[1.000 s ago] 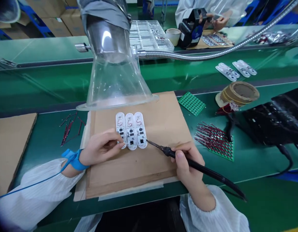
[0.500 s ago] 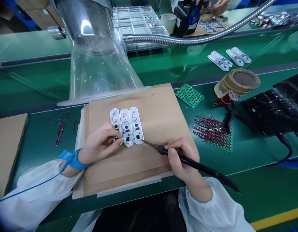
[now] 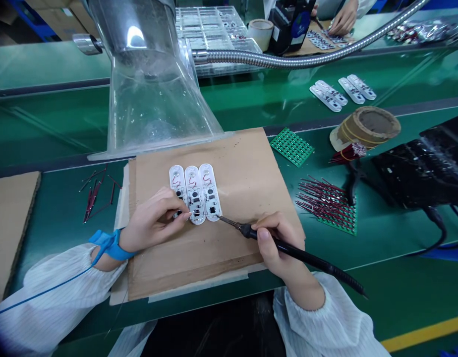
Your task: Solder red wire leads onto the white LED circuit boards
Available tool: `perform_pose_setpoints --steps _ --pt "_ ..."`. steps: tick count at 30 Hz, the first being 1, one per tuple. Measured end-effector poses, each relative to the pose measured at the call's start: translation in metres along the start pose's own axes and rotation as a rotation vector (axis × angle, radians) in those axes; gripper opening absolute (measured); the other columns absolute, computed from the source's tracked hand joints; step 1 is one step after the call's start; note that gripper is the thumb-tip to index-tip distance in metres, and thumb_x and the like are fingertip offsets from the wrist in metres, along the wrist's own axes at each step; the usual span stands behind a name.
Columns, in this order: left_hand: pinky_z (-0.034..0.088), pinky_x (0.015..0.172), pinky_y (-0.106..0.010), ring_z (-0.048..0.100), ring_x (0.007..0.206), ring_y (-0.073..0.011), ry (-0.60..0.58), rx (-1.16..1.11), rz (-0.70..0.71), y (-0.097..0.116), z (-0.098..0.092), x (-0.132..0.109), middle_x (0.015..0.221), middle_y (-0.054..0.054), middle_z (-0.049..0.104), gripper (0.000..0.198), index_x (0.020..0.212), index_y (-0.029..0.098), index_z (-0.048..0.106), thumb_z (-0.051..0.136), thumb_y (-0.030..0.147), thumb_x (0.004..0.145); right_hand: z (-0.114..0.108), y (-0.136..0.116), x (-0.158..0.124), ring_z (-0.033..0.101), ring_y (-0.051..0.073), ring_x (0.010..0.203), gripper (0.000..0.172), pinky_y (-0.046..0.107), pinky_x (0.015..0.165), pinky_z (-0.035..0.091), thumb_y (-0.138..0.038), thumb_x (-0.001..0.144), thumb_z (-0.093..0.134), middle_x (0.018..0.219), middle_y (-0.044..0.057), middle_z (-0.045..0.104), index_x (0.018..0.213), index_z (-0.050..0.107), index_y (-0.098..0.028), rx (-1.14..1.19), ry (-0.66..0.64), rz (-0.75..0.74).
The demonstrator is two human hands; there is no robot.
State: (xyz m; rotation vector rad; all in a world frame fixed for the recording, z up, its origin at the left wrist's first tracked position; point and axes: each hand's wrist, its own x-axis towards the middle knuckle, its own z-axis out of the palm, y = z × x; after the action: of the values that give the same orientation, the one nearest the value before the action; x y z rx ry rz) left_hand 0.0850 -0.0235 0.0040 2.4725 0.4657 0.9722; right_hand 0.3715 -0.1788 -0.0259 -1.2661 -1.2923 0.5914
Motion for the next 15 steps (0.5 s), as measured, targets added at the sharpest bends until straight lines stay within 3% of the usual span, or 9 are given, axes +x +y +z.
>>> perform_pose_setpoints --steps 6,11,15 --pt "0.040 0.067 -0.030 0.049 0.069 -0.0154 -0.013 -0.005 -0.003 0.0005 0.0001 0.0006 0.077 0.005 0.050 0.007 0.111 0.022 0.062 0.066 0.016 0.111 -0.0005 -0.0011 -0.0012 0.065 0.019 0.066 0.015 0.034 0.059 0.051 -0.035 0.113 0.068 0.083 0.002 0.071 0.103 0.076 -0.026 0.011 0.028 0.000" --pt "0.040 0.067 -0.030 0.050 0.070 -0.0156 -0.024 0.001 0.003 0.0014 -0.0005 0.0011 0.076 0.005 0.050 0.009 0.110 0.022 0.062 0.066 0.015 0.110 -0.0005 -0.0026 0.0000 0.067 0.019 0.067 0.011 0.032 0.058 0.053 -0.034 0.111 0.071 0.087 0.002 0.075 0.104 0.077 -0.027 -0.038 -0.040 -0.005" --pt "0.041 0.066 -0.031 0.050 0.068 -0.0158 -0.018 -0.003 0.005 0.0004 0.0003 0.0006 0.075 0.005 0.050 0.009 0.110 0.023 0.062 0.066 0.015 0.110 0.0008 -0.0041 0.0020 0.066 0.018 0.064 0.014 0.032 0.057 0.053 -0.036 0.112 0.071 0.084 0.002 0.073 0.103 0.077 -0.026 -0.015 0.001 -0.002"
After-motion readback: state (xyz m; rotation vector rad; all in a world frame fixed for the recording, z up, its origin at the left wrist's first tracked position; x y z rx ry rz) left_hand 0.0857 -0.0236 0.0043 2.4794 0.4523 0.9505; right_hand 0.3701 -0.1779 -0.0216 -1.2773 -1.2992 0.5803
